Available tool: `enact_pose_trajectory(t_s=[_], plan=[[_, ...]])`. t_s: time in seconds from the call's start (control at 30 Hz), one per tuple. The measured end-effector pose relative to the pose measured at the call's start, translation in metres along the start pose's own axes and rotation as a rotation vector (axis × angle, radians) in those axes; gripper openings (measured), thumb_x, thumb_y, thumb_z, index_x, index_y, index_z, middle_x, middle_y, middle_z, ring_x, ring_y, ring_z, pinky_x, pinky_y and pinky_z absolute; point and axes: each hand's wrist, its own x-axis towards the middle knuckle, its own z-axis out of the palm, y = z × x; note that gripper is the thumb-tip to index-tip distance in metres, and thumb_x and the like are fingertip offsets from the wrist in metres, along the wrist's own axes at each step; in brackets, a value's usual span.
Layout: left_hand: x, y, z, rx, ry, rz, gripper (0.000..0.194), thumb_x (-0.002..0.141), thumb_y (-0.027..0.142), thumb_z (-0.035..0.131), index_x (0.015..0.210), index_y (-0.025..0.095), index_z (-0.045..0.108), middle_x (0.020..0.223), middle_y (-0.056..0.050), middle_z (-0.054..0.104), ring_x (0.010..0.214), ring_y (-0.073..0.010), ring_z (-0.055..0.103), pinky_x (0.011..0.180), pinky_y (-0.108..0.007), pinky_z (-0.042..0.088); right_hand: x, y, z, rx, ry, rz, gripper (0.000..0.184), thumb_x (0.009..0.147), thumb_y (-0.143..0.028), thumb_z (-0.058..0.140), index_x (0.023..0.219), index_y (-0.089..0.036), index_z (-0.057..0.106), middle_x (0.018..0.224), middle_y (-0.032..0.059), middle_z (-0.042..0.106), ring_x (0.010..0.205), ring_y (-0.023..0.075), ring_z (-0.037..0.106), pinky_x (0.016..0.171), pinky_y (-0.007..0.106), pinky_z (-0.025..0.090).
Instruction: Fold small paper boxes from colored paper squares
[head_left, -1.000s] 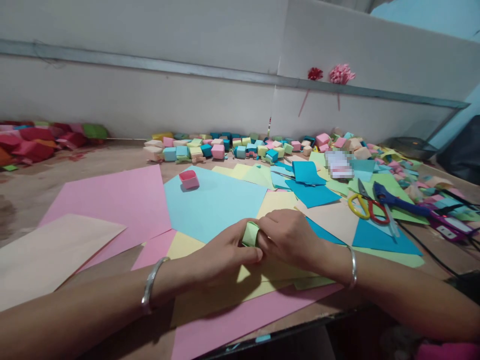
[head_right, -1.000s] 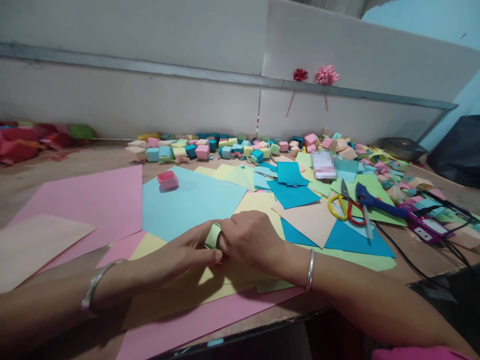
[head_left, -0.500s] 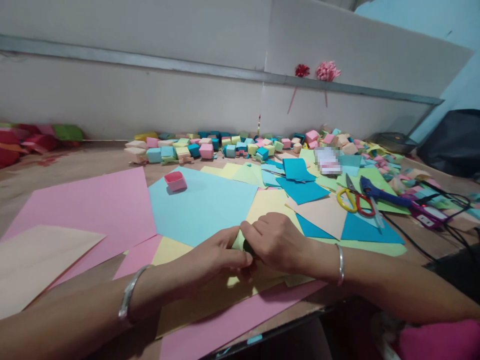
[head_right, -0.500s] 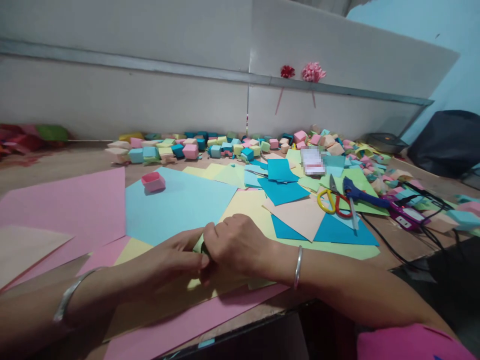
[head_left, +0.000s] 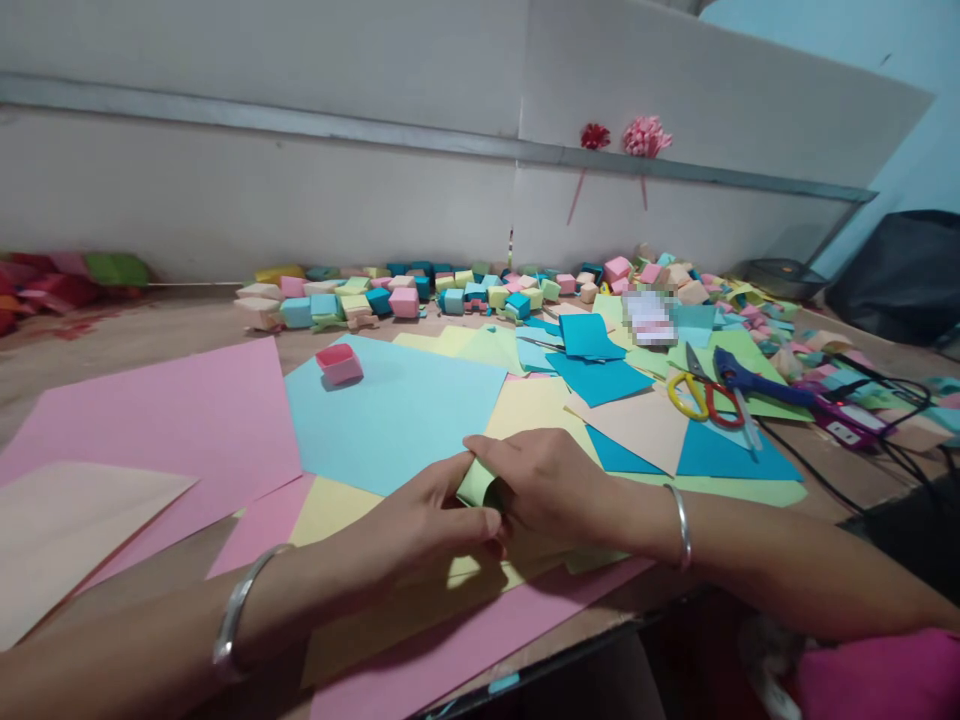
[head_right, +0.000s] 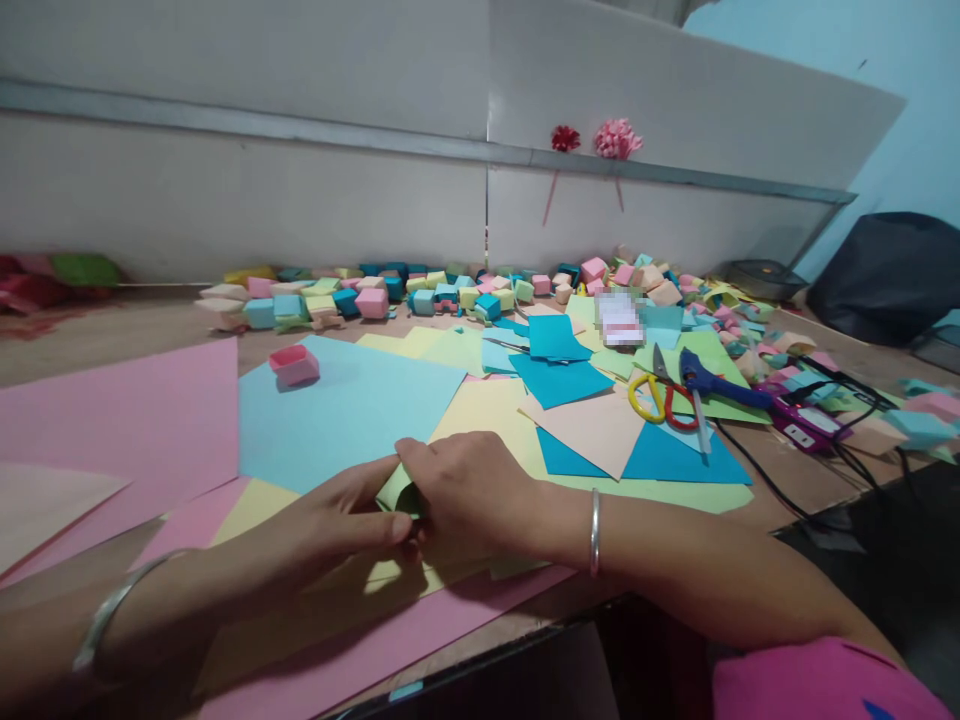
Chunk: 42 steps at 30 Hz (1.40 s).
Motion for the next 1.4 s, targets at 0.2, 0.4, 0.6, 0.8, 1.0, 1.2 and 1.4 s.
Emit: enact_pose_trajectory(t_s=[0.2,0.4,0.6,0.8,1.0,1.2,1.4], plan=[[-0.0043,-0.0011,0.0034,0.055,-0.018,-0.013,0.030,0.077,0.033,0.065,0.097,0.016,0.052,0.086,-0.003,0.063,0.079,-0.0195,0.061,0.074,-0.033,0.047,-0.0006,-0.0015,0.0004,-0.016,0.018,-0.060,0.032,0.080,-0.031,0.058,0.105,-0.011,0.058,0.070,0.0071,0.066,0.061,0.0184,0.058,0.053,0.028,0.035],[-0.0016,0.0005,0.0036,-0.020,0.128,0.027,0.018,0.073,0.021,0.064,0.088,0.016,0.055,0.079,-0.003,0.062,0.073,-0.0170,0.057,0.070,-0.031,0.045,0.0020,-0.0013,-0.0011,0.055,0.015,0.053,0.055,0.079,-0.028,0.057,0.128,-0.006,0.045,0.086,0.0118,0.070,0.072,0.0212,0.062,0.059,0.031,0.042],[0.0021,-0.0040,-0.0008,-0.067,0.110,0.086,0.018,0.077,0.022,0.064,0.090,0.015,0.056,0.082,-0.003,0.061,0.076,-0.0170,0.057,0.071,-0.030,0.045,0.0009,-0.0025,0.0008,0.039,-0.030,0.091,0.046,0.080,-0.025,0.055,0.122,-0.007,0.049,0.087,0.0121,0.071,0.069,0.0207,0.063,0.056,0.029,0.040],[0.0017,-0.0068,0.0003,-0.140,0.072,0.074,0.020,0.078,0.024,0.066,0.092,0.015,0.056,0.081,-0.003,0.061,0.075,-0.0159,0.056,0.069,-0.029,0.044,0.0000,-0.0004,0.0065,0.047,-0.045,0.047,0.064,0.074,-0.029,0.062,0.130,-0.004,0.045,0.086,0.0122,0.071,0.070,0.0220,0.063,0.056,0.029,0.040],[0.0023,-0.0052,-0.0012,-0.256,0.088,0.029,0.014,0.076,0.020,0.064,0.087,0.015,0.057,0.078,-0.003,0.061,0.074,-0.0159,0.057,0.070,-0.029,0.044,0.0005,0.0033,0.0048,-0.022,-0.043,0.028,0.077,0.080,-0.030,0.057,0.144,0.002,0.026,0.084,0.0140,0.070,0.069,0.0218,0.061,0.056,0.031,0.040],[0.0022,-0.0063,-0.0014,-0.266,0.063,0.051,0.017,0.078,0.020,0.064,0.092,0.015,0.057,0.084,-0.005,0.063,0.077,-0.0165,0.059,0.072,-0.029,0.045,-0.0005,0.0041,0.0050,-0.014,-0.032,-0.017,0.083,0.083,-0.034,0.053,0.145,0.006,0.014,0.080,0.0124,0.069,0.064,0.0208,0.058,0.056,0.032,0.040],[0.0024,-0.0051,-0.0017,-0.286,0.099,0.023,0.016,0.075,0.018,0.067,0.087,0.016,0.057,0.083,-0.002,0.062,0.075,-0.0154,0.059,0.073,-0.030,0.045,0.0002,0.0070,0.0041,-0.155,0.041,-0.018,0.054,0.091,-0.029,0.045,0.135,0.000,0.037,0.069,0.0067,0.065,0.057,0.0175,0.053,0.051,0.028,0.030]])
